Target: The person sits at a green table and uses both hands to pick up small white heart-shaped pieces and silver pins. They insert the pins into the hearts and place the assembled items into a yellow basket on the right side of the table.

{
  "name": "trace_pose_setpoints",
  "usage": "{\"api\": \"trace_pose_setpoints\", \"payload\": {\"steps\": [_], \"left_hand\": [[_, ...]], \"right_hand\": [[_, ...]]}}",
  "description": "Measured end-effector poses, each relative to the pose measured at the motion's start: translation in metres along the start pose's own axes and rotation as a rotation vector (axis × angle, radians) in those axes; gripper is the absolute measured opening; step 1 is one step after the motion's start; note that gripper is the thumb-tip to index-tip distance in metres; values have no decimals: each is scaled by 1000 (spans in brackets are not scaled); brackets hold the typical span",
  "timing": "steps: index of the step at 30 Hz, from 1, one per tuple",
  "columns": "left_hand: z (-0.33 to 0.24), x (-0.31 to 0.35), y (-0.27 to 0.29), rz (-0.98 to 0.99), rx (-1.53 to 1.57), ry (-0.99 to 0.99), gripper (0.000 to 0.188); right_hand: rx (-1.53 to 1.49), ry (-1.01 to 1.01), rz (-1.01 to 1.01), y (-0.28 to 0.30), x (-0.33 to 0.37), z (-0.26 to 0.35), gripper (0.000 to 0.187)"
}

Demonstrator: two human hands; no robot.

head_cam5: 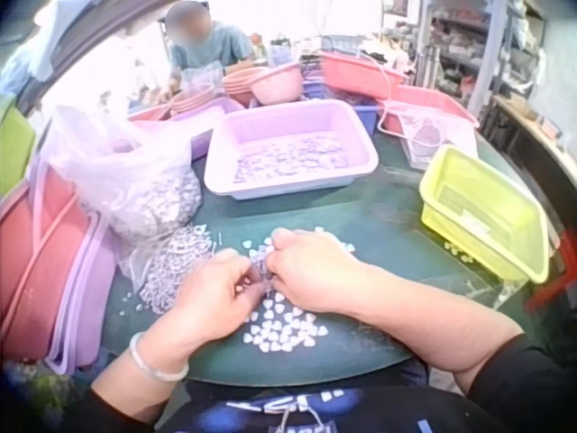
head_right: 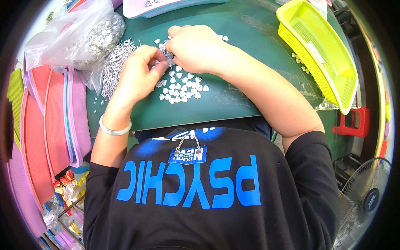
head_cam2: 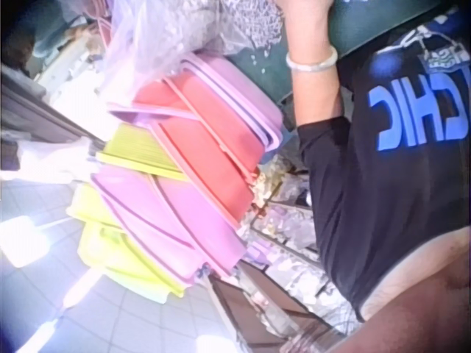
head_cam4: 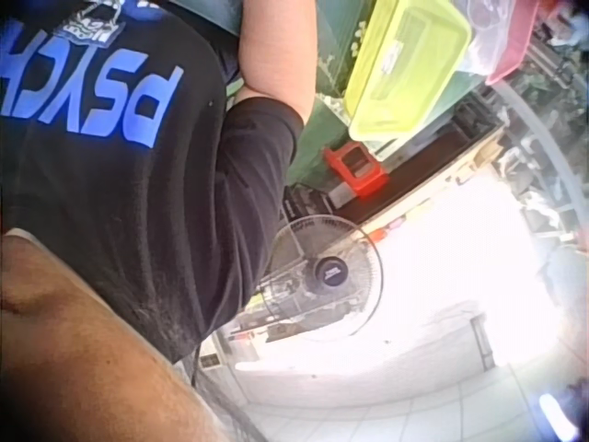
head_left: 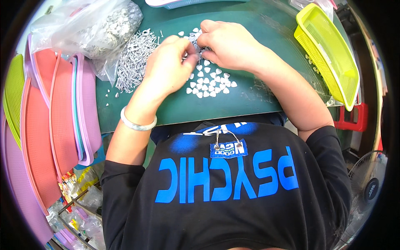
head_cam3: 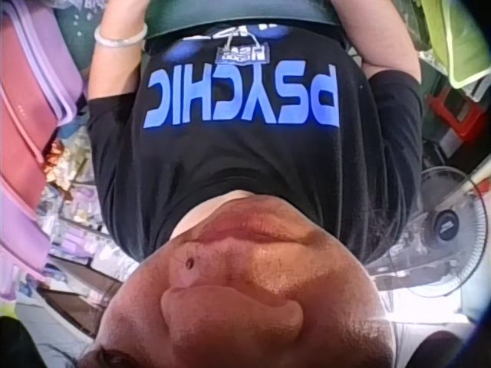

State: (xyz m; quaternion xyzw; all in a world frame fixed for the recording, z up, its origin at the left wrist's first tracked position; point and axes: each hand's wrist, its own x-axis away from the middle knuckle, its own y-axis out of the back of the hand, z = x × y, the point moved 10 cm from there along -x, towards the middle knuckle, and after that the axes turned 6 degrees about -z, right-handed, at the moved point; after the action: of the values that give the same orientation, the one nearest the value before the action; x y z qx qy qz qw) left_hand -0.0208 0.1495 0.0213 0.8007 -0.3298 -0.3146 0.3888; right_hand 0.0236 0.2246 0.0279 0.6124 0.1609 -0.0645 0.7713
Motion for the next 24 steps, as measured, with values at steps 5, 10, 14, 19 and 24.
{"api": "trace_pose_setpoints", "payload": {"steps": [5, 10, 14, 19, 24], "left_hand": [[-11, 6, -11, -19, -189, -11, 13], [-15, 4, -12, -68, -217, -44, 11], [-9, 2, -14, -31, -148, -11, 10], [19, 0, -3, -48, 261, 150, 7], [69, 9, 7, -73, 1061, 507, 3]], "right_hand": [[-2, -33, 34, -2, -2, -2, 10], [-35, -20, 19, -6, -2, -2, 10], [-28, -41, 69, -6, -2, -3, 19], [-28, -59, 51, 0, -2, -3, 18], [-78, -16, 63, 2, -1, 6, 15]]}}
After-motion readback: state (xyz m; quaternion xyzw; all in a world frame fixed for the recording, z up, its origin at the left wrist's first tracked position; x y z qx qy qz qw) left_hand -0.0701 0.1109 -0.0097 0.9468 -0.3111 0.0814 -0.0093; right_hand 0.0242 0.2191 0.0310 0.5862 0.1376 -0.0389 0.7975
